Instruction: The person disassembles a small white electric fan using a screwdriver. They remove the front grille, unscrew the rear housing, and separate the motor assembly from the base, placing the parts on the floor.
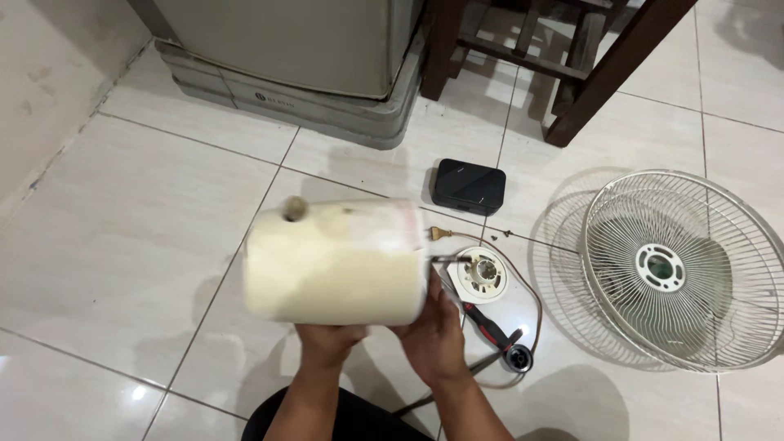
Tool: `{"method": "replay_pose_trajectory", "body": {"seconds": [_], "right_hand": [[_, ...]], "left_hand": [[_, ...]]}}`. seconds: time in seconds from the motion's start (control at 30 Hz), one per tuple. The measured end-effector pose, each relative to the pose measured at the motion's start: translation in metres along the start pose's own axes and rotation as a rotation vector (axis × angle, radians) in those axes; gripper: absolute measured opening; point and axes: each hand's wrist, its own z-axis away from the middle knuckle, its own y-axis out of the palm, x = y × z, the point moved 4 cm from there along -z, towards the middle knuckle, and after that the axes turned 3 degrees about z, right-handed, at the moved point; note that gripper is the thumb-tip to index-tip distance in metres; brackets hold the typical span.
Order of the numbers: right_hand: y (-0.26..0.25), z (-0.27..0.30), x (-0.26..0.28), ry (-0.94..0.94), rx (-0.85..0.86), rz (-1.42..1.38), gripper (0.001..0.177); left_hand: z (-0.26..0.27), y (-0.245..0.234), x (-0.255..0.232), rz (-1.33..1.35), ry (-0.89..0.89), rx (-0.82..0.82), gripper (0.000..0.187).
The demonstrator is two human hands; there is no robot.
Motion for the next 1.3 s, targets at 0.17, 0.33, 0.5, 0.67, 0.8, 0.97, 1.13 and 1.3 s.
{"method": "replay_pose_trajectory", "body": {"seconds": [0.17, 0.33, 0.5, 0.67, 0.8, 0.97, 1.13, 1.3], "right_hand": [[-0.005, -0.006, -0.033, 0.038, -0.407, -0.161, 0.072], [0.004, 0.0, -0.037, -0.022, -0.378, -0.235, 0.074], [-0.006, -0.007, -0.042, 0.023, -0.441, -0.262, 0.078], [-0.018, -0.007, -0.056, 0.079, -0.378, -0.275, 0.083], [-0.029, 0.0, -0.07, 0.17, -0.359, -0.328, 0.083], [-0.073, 0.013, -0.055, 0.276, -0.616, 0.315, 0.07], [-0.11, 0.02, 0.047, 0.136, -0.486, 2.173, 0.042], [-0.142, 0.023, 0.089, 0.688, -0.378, 2.551, 0.041]], "left_hand": [[0.004, 0.052, -0.013, -0.208, -0.009, 0.016, 0.085], [-0.004, 0.071, -0.019, -0.527, 0.114, 0.118, 0.085], [-0.006, 0.077, -0.017, -0.926, 0.296, -0.021, 0.109], [-0.003, 0.073, -0.007, -0.646, 0.023, -0.092, 0.111], [-0.007, 0.068, 0.0, -0.722, -0.166, 0.0, 0.1], [-0.001, 0.065, 0.009, -0.816, -0.089, 0.022, 0.112], [0.008, 0.059, 0.029, -0.881, -0.13, 0.083, 0.108], [0.014, 0.067, 0.047, -0.938, -0.061, 0.173, 0.111]]}}
